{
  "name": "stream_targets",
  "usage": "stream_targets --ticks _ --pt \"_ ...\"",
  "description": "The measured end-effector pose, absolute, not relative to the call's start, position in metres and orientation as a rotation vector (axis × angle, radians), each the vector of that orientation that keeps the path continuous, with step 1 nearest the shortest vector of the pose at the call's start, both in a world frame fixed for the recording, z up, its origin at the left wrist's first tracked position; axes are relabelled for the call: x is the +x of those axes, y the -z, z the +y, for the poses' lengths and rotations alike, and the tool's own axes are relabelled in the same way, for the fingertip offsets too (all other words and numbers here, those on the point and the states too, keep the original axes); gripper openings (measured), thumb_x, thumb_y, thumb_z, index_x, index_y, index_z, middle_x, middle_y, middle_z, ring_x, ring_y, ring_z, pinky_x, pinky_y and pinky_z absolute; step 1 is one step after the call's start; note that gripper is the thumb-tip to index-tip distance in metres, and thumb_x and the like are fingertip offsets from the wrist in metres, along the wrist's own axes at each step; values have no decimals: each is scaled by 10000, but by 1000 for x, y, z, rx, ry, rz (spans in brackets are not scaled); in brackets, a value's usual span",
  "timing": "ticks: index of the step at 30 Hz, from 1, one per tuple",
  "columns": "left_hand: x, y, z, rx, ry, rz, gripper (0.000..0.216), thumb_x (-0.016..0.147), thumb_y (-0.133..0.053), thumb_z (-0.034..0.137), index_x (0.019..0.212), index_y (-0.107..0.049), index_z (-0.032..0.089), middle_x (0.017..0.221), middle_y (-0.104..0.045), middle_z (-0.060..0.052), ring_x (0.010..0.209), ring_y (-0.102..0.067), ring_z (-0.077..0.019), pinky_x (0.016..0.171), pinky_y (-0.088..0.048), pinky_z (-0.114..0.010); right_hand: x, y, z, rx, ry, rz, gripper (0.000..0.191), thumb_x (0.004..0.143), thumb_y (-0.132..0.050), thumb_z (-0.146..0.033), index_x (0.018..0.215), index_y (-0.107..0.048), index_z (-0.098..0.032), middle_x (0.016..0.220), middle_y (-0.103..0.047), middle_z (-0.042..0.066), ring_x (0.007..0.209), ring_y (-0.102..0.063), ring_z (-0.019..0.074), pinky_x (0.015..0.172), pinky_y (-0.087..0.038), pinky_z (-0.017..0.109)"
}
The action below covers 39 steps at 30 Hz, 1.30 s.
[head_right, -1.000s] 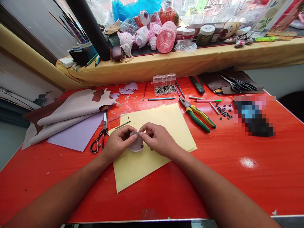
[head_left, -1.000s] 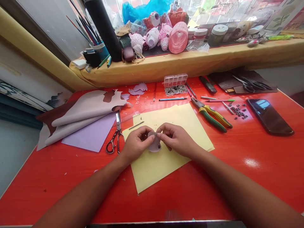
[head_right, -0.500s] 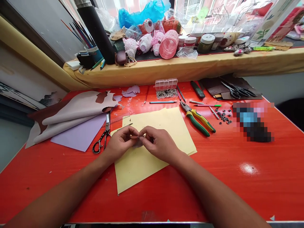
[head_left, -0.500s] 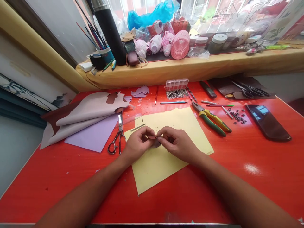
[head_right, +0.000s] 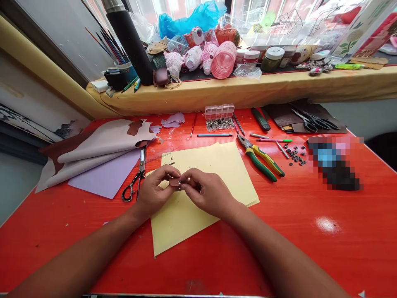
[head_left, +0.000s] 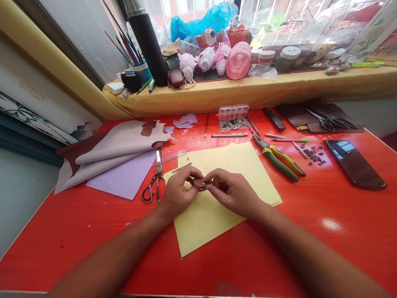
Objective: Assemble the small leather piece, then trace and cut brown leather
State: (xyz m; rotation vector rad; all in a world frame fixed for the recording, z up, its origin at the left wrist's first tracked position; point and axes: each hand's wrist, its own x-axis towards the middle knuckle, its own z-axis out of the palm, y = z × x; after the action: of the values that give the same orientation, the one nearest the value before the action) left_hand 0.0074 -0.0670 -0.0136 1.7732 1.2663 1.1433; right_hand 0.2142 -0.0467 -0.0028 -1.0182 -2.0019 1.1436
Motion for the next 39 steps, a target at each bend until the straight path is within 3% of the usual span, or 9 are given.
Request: stream_targets --ticks 7,14,26,39 --pt "7 17 -67 1797 -1123 1257 144 898 -629 90 940 -636 228 911 -670 -3 835 -640 -150 768 -542 -281 214 3 -47 -1010 -1113 -1997 99 977 -615 -267 1043 -686 -244 665 -591 -40 589 -519 134 592 -399 264" --pt "10 13 -68 1809 -1096 1199 10 959 -676 221 966 -669 220 894 -687 2 822 -623 -138 766 -513 -269 216 -1 -44 -1129 -1214 -1858 124 979 -614 -323 953 -675 -218 561 -538 -64 512 -519 128 546 -387 255" --pt "12 13 -68 1625 -1022 1321 111 941 -682 296 888 -700 201 854 -692 -10 796 -622 -150 748 -516 -274 216 1 -40 -1145 -1425 -1809 113 967 -614 -298 944 -678 -208 515 -560 -82 458 -547 117 508 -404 229" --pt "9 13 -66 1417 -781 1347 160 890 -686 346 880 -691 187 778 -651 10 688 -586 -131 610 -457 -250 214 3 -40 -1218 -1258 -1987 69 910 -625 -245 888 -673 -202 538 -521 -79 505 -469 113 547 -329 246"
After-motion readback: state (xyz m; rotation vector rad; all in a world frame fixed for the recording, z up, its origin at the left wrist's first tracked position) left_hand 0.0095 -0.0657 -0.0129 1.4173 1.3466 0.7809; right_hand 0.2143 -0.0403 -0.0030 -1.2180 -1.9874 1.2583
